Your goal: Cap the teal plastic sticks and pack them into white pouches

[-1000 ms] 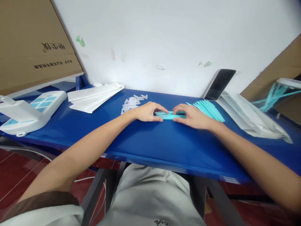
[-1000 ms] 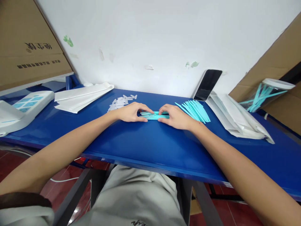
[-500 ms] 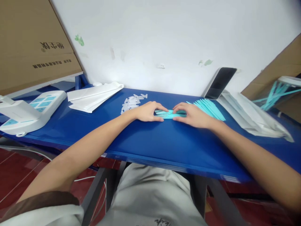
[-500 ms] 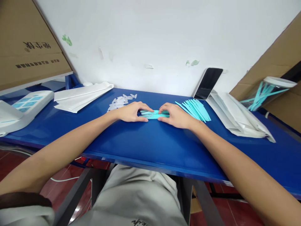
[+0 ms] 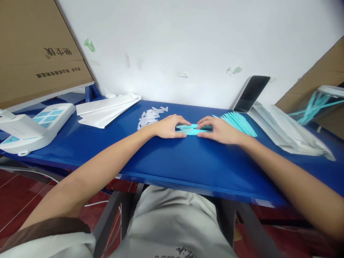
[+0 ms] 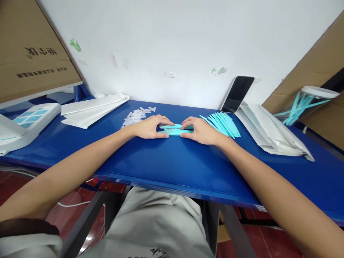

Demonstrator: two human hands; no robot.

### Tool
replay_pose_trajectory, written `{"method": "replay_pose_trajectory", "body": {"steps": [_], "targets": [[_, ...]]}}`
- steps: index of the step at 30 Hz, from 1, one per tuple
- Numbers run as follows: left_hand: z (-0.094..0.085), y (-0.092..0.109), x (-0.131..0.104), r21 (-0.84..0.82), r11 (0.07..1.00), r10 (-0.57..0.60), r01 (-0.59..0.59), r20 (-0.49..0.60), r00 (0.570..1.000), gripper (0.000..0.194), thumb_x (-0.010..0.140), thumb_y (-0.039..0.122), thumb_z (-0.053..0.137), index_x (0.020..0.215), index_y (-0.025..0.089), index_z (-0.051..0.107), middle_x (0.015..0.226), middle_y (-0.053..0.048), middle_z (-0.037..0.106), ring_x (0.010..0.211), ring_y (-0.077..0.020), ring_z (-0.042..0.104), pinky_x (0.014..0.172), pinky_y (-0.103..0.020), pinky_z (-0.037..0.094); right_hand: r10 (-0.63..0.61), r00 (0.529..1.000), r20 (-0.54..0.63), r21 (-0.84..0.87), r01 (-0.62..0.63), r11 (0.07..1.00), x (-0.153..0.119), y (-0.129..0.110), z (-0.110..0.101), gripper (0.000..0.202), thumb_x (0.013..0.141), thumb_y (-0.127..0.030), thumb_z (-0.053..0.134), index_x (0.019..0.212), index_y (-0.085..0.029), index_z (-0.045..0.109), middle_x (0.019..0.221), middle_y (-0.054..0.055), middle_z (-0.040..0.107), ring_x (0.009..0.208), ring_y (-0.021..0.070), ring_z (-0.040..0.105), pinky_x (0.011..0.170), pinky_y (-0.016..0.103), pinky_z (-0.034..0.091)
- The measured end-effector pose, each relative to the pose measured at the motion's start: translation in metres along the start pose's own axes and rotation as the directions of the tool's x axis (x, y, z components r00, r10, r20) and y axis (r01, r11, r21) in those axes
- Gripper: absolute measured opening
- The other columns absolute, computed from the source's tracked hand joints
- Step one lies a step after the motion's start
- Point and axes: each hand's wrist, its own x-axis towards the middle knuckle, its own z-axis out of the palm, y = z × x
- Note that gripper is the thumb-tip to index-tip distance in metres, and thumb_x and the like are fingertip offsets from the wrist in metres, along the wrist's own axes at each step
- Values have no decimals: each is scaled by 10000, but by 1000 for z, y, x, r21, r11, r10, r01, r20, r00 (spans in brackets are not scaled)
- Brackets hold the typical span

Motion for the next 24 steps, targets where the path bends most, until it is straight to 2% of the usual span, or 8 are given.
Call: {"method": "replay_pose_trajectory", "body": {"steps": [6,12,17,24], "targets": [[-1,3,0,18,1000,23,-23,-2,1000,564,907,475,667,1379,167,679,1329,-154,680,1172,-320,619,1064,-441,440,72,995,74,61,-76,995,1,0,-3,344,788,-559,775,968,-266,795,1331,92,679,1164,322,672,1056,506,520],[-2,4,-2,-51,997,57,-58,-12,998,429,913,450,681,1262,209,737,1251,-115,711,1114,-279,636,1046,-416,442,116,989,93,71,-122,990,1,0,-3,368,761,-575,791,967,-269,793,1349,98,660,1207,339,653,1075,505,508],[-2,2,-1,-54,997,50,-50,0,999,448,907,470,691,1274,216,736,1250,-109,708,1121,-278,630,1042,-405,439,141,984,106,77,-150,986,2,0,-3,379,746,-571,803,960,-259,784,1349,104,652,1220,341,639,1083,498,495],[-3,4,-2,-32,999,-2,2,-4,1000,524,885,478,704,1327,197,701,1277,-122,702,1151,-300,639,1037,-412,459,109,991,81,70,-114,991,1,-1,-2,328,753,-547,803,921,-267,780,1323,79,676,1182,325,659,1058,483,513]]}}
